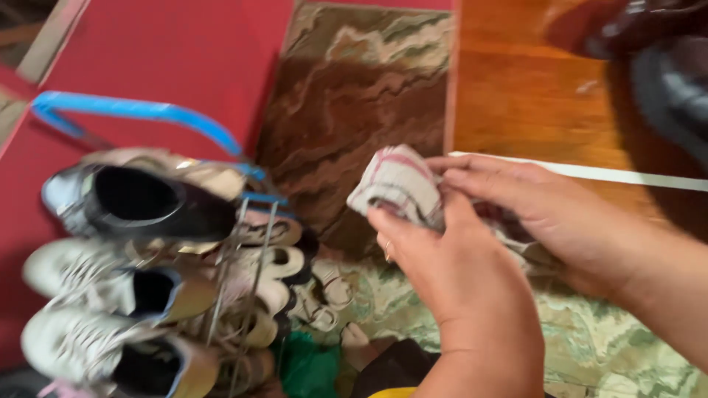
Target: Cleaning black leather shoes with a cloth.
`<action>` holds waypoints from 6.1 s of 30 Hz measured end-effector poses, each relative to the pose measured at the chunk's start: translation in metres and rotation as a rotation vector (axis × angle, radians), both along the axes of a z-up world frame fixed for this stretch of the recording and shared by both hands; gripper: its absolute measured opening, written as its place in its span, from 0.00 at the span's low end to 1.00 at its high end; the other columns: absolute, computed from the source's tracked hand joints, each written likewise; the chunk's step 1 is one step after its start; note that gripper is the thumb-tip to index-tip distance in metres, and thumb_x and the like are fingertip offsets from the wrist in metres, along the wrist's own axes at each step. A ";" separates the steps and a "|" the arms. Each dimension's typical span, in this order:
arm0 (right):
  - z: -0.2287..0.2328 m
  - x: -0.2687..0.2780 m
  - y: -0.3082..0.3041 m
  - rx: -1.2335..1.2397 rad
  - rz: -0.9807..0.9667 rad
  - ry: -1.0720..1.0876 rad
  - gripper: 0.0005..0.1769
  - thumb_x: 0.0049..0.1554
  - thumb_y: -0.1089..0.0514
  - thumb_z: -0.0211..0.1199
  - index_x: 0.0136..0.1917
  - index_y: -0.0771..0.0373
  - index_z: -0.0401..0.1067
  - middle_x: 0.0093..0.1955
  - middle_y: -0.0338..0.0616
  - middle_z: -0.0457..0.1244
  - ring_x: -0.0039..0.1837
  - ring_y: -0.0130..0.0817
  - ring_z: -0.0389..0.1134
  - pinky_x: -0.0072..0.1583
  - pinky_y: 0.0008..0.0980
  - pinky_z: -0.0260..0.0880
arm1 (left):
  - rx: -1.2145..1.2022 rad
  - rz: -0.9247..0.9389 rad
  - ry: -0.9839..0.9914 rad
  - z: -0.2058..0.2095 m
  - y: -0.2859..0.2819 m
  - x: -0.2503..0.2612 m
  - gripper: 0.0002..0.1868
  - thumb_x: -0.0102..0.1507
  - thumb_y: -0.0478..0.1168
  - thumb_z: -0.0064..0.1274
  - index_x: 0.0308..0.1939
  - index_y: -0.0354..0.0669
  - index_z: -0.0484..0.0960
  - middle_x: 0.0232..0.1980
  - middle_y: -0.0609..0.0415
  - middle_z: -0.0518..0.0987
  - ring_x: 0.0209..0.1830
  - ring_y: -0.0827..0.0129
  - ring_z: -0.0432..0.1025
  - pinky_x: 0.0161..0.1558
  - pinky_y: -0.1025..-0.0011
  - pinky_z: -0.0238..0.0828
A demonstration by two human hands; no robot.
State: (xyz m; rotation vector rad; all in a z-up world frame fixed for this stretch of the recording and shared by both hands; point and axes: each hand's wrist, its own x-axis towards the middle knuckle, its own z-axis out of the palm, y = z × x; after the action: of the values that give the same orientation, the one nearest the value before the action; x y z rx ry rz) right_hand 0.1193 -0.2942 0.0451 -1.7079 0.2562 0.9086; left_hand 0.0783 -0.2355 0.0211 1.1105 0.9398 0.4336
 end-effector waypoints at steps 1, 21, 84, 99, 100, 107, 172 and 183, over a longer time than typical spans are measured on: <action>-0.002 0.010 -0.023 0.001 -0.020 -0.008 0.23 0.63 0.47 0.56 0.69 0.50 0.74 0.62 0.46 0.74 0.59 0.37 0.71 0.57 0.40 0.72 | 0.001 -0.020 -0.008 0.004 -0.016 0.006 0.35 0.62 0.41 0.55 0.73 0.42 0.63 0.65 0.44 0.70 0.62 0.54 0.71 0.58 0.59 0.71; -0.004 0.066 -0.318 -0.663 -0.286 -0.672 0.26 0.60 0.60 0.64 0.71 0.60 0.69 0.64 0.47 0.65 0.64 0.37 0.66 0.64 0.39 0.66 | 0.692 -0.659 0.347 0.032 -0.218 0.116 0.38 0.62 0.49 0.57 0.72 0.44 0.58 0.68 0.35 0.64 0.63 0.45 0.68 0.59 0.51 0.64; 0.064 -0.008 -0.147 0.179 -0.895 0.123 0.28 0.65 0.42 0.36 0.63 0.59 0.68 0.66 0.55 0.65 0.68 0.50 0.66 0.69 0.68 0.59 | 1.577 -0.912 -0.841 0.044 -0.079 -0.022 0.06 0.71 0.43 0.49 0.51 0.52 0.77 0.62 0.50 0.77 0.65 0.56 0.71 0.62 0.55 0.65; 0.010 0.012 -0.208 0.708 -0.559 0.191 0.42 0.52 0.41 0.44 0.78 0.53 0.56 0.77 0.59 0.55 0.76 0.55 0.57 0.72 0.70 0.56 | 1.628 -1.013 -0.539 0.052 -0.099 0.000 0.20 0.66 0.41 0.47 0.63 0.55 0.75 0.56 0.48 0.78 0.56 0.53 0.75 0.64 0.45 0.66; 0.008 0.014 -0.212 0.704 -0.552 0.190 0.42 0.52 0.41 0.44 0.78 0.53 0.56 0.77 0.59 0.55 0.76 0.55 0.57 0.72 0.70 0.56 | 1.626 -1.005 -0.536 0.045 -0.096 -0.003 0.20 0.66 0.41 0.47 0.63 0.55 0.75 0.56 0.48 0.78 0.56 0.53 0.75 0.64 0.45 0.66; -0.009 0.013 -0.230 1.317 0.024 0.368 0.39 0.60 0.45 0.45 0.80 0.62 0.46 0.80 0.64 0.46 0.81 0.59 0.49 0.78 0.65 0.49 | 1.707 -0.827 -0.364 0.044 -0.039 0.048 0.22 0.58 0.39 0.52 0.56 0.63 0.79 0.59 0.51 0.77 0.61 0.54 0.72 0.58 0.51 0.67; 0.001 0.043 -0.206 0.688 -0.346 0.006 0.12 0.56 0.57 0.51 0.48 0.62 0.73 0.60 0.55 0.69 0.62 0.59 0.67 0.67 0.81 0.61 | 1.448 -0.545 -0.025 0.057 -0.019 0.090 0.20 0.58 0.30 0.52 0.54 0.48 0.77 0.53 0.42 0.77 0.52 0.54 0.74 0.50 0.55 0.70; 0.002 0.037 -0.215 0.320 -0.304 -0.114 0.41 0.52 0.61 0.46 0.79 0.59 0.63 0.68 0.50 0.69 0.63 0.40 0.69 0.68 0.64 0.64 | 1.416 -0.649 0.112 0.041 0.010 0.114 0.24 0.55 0.36 0.53 0.56 0.51 0.79 0.57 0.42 0.75 0.58 0.48 0.71 0.54 0.52 0.69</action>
State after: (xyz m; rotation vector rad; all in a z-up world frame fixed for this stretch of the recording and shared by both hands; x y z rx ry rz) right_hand 0.1568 -0.5089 0.0475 -1.3728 0.2699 0.5901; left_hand 0.1920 -0.2253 0.0622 2.6275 0.1831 0.4787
